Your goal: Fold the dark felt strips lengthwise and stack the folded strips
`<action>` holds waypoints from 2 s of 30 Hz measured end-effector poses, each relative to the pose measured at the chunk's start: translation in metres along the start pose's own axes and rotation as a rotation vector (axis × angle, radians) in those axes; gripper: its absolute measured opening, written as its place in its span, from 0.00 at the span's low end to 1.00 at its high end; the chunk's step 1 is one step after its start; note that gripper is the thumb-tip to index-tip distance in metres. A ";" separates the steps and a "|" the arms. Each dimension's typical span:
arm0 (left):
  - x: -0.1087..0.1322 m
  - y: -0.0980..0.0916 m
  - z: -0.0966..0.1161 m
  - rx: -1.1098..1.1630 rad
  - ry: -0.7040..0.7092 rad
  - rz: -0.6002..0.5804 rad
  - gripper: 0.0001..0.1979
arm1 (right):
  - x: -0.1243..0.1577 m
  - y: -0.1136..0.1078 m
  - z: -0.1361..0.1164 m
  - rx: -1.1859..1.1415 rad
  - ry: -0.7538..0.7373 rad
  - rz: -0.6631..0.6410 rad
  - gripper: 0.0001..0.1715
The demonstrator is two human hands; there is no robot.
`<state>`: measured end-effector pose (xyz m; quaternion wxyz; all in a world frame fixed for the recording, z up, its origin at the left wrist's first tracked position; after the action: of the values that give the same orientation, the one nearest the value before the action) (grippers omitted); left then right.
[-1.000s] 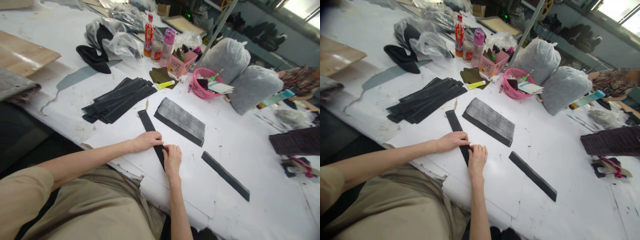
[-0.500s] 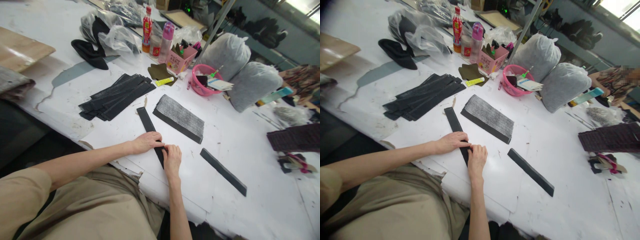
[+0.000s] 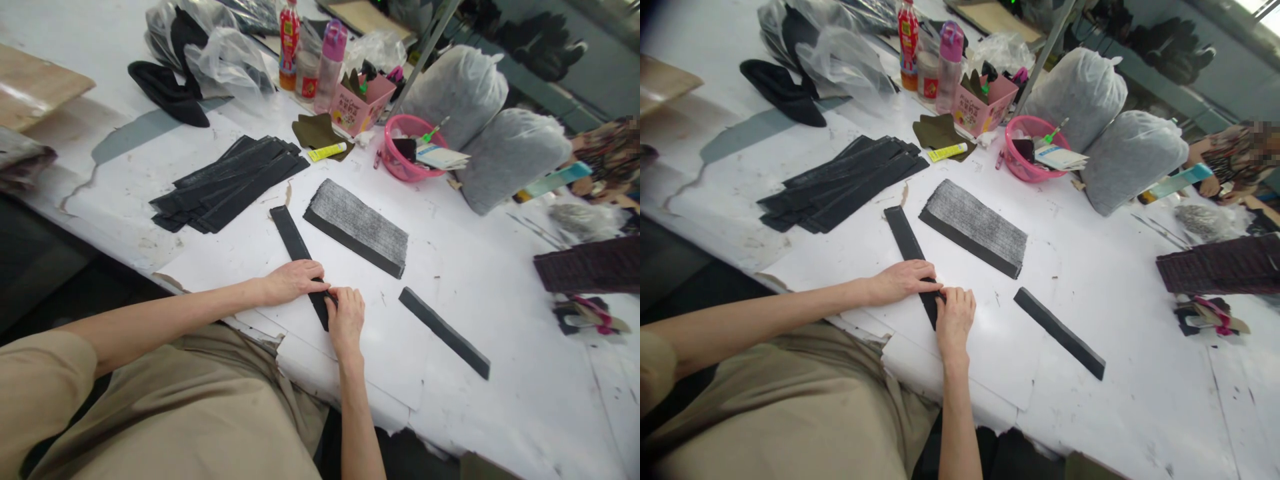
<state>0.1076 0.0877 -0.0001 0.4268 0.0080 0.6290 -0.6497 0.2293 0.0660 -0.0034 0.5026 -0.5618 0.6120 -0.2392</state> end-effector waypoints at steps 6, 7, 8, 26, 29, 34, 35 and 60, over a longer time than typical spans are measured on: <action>-0.002 0.006 0.007 0.022 -0.009 -0.014 0.08 | 0.001 -0.001 -0.001 0.011 0.008 -0.012 0.04; -0.002 0.006 0.007 0.026 -0.025 -0.006 0.08 | 0.002 -0.002 0.000 0.008 0.011 -0.014 0.04; -0.002 0.006 0.007 0.028 -0.036 0.001 0.08 | 0.003 -0.002 0.001 0.003 0.013 -0.019 0.05; -0.003 0.008 0.017 0.019 -0.045 -0.041 0.08 | 0.016 -0.010 0.009 -0.030 0.044 -0.007 0.05; -0.003 0.008 0.020 0.003 -0.024 -0.054 0.08 | 0.017 -0.011 0.009 -0.018 0.040 0.005 0.04; -0.005 0.013 0.025 0.063 0.001 -0.041 0.07 | 0.018 -0.011 0.008 -0.006 0.030 0.010 0.04; -0.005 0.013 0.026 0.081 -0.008 -0.025 0.07 | 0.018 -0.011 0.009 -0.010 0.029 0.012 0.04; -0.002 0.016 0.045 0.074 0.016 -0.046 0.08 | 0.032 -0.024 0.017 -0.043 0.035 -0.005 0.03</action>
<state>0.1418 0.0547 -0.0025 0.4063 0.0146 0.6081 -0.6819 0.2590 0.0352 -0.0004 0.4789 -0.5699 0.6243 -0.2370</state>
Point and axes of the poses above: each hand's wrist, its own x-axis away from the middle knuckle, its own y-axis out of the palm, z = x × y, the point moved 7 cm from there along -x, towards the middle knuckle, and after that the axes turned 14 degrees about z, right-handed, at the moved point
